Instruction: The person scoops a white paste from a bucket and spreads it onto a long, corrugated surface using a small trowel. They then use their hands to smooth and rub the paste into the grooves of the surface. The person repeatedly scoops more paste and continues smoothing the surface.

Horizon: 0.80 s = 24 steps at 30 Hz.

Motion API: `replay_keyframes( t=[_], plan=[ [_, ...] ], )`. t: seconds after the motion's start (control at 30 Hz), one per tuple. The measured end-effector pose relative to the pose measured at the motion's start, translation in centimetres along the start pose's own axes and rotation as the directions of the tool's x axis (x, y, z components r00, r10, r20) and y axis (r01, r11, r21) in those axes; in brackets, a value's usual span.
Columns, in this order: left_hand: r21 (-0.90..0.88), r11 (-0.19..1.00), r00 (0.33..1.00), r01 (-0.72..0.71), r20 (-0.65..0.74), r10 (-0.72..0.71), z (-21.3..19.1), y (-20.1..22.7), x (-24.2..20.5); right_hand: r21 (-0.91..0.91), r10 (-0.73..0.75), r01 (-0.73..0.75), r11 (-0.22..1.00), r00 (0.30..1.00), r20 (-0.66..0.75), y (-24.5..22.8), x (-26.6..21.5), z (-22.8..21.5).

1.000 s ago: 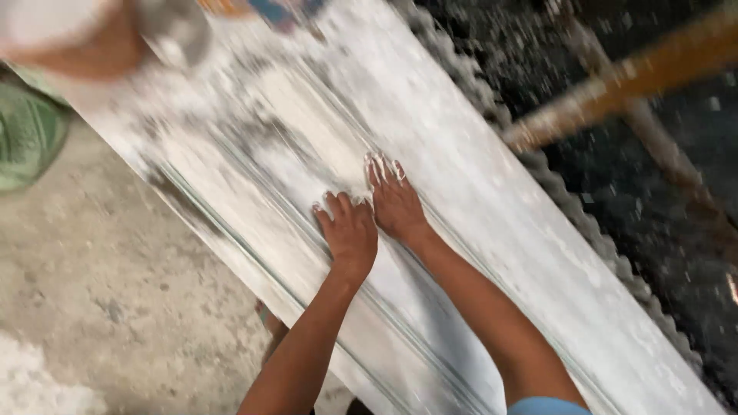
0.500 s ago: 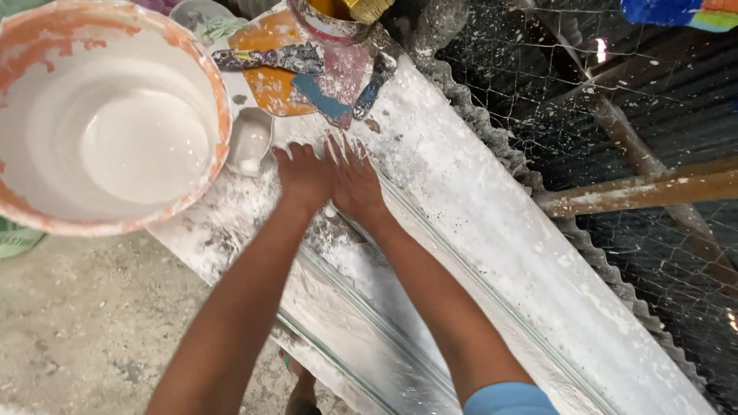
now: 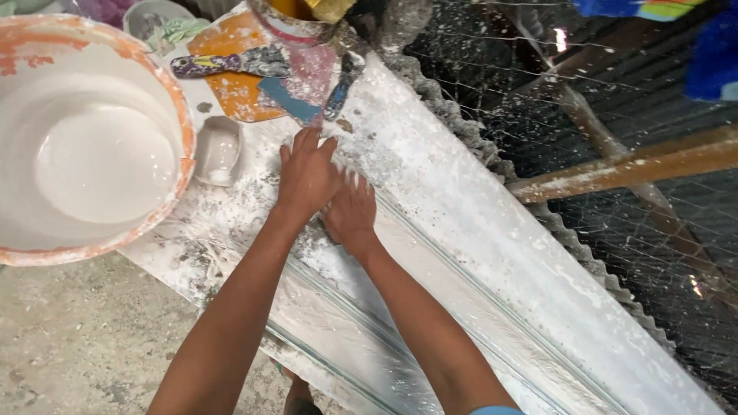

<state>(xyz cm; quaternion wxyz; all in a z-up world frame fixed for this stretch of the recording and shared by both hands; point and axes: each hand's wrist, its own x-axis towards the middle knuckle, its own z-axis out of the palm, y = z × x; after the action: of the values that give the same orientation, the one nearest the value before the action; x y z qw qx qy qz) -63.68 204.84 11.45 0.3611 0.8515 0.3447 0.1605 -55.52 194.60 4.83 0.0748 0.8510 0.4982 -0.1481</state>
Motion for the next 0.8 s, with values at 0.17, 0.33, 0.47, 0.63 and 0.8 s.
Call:
replay_keyframes(
  t=[0.17, 0.33, 0.47, 0.63, 0.8],
  plan=[
    [0.35, 0.928, 0.992, -0.129, 0.052, 0.118, 2.9, 4.7, -2.9, -0.02, 0.111, -0.109, 0.994, 0.986, 0.122, 6.2, -6.1, 0.4],
    [0.38, 0.883, 0.959, -0.275, 0.177, 0.223, 10.8, 11.0, -7.6, -0.059, 0.171, -0.163, 0.985, 0.971, 0.17, 13.3, -14.9, 0.2],
    [0.381, 0.85, 0.903, -0.363, 0.37, 0.22, 17.6, 18.7, -13.3, -0.049, 0.198, -0.192, 0.98, 0.955, 0.222, 21.0, -22.9, 1.4],
    [0.447, 0.783, 0.87, -0.433, 0.435, 0.233, 30.3, 28.4, -21.4, 0.008, 0.144, -0.147, 0.989, 0.977, 0.157, 33.4, -33.0, 6.0],
    [0.467, 0.801, 0.909, -0.375, 0.355, 0.218, 43.0, 40.5, -32.8, 0.035, 0.056, -0.055, 0.998, 0.998, -0.016, 47.8, -44.1, 13.7]
  ],
)
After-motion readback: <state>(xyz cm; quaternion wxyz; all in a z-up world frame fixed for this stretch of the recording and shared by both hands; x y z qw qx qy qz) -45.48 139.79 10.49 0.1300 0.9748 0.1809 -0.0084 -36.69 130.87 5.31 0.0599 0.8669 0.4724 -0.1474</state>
